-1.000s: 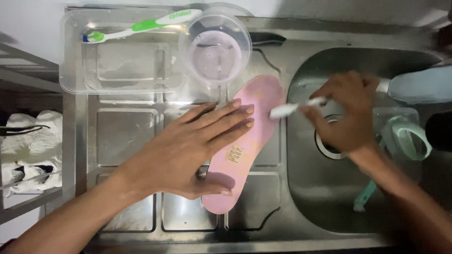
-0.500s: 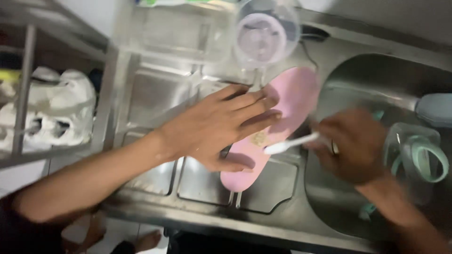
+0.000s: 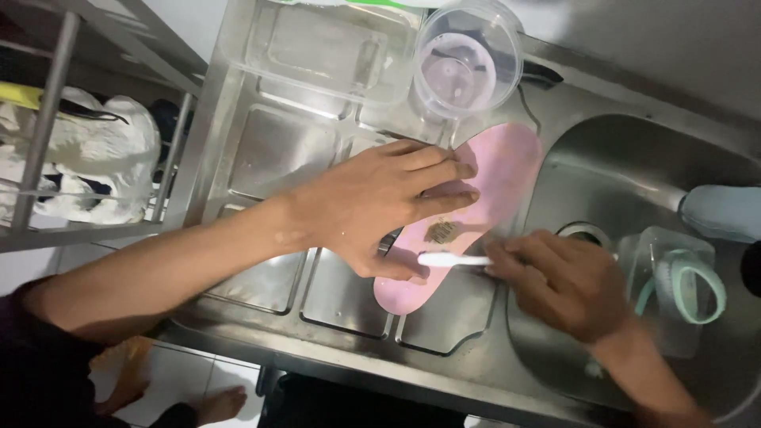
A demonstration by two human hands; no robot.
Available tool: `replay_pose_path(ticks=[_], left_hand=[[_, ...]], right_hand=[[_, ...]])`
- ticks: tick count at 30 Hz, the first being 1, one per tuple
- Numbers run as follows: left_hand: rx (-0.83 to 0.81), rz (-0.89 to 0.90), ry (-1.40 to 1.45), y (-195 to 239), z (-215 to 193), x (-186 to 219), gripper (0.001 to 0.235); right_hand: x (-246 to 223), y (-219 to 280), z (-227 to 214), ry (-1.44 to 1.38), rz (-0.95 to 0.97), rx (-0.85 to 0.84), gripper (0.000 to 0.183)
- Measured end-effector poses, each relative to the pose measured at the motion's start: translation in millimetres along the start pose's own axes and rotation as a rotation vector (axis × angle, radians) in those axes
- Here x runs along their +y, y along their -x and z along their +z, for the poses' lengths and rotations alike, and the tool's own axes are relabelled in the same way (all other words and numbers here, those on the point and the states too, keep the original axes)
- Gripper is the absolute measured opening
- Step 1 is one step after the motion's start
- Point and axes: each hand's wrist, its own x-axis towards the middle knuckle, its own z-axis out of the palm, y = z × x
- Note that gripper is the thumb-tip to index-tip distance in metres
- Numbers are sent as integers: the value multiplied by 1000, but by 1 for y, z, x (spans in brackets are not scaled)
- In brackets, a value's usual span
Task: The person scrubs a pink shoe insole with a toothbrush over a stainless steel sink. They hold the insole with their left hand and scrub the surface with the toothbrush in their right hand, focusing on the center and edges.
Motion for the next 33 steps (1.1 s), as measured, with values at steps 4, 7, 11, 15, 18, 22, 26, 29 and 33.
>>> replay_pose_path(ticks=[4,7,11,15,18,22,26,29,33], left_hand=[[-1,-12,-39,2,0,0,100],[-27,-22,48,4,1,-3,117],[-85,-5,192,6,3,-5,136],[-208,-39,263,6,-3,-7,154],[-197,-39,267,5,-1,-12,155],[-174,-69,269,5,-1,-5,142],[-150,-88,155,7,6,7,155],[-91,-75,75,1,3,12,153],[-51,-20,110,2,-1,11,143]], right_hand=[[-8,4,6,-44,4,-63,25],[-4,7,12,-1,-6,-177,18],[9,19,11,-22,113,-80,30],[0,8,3,98,128,-72,14],[-17,2,5,-206,76,-137,21],[-15,-4,2,-52,53,-183,17],[0,13,3,37,85,-47,14],[-7,14,3,6,54,-46,24],[5,30,11,-34,37,-10,37]])
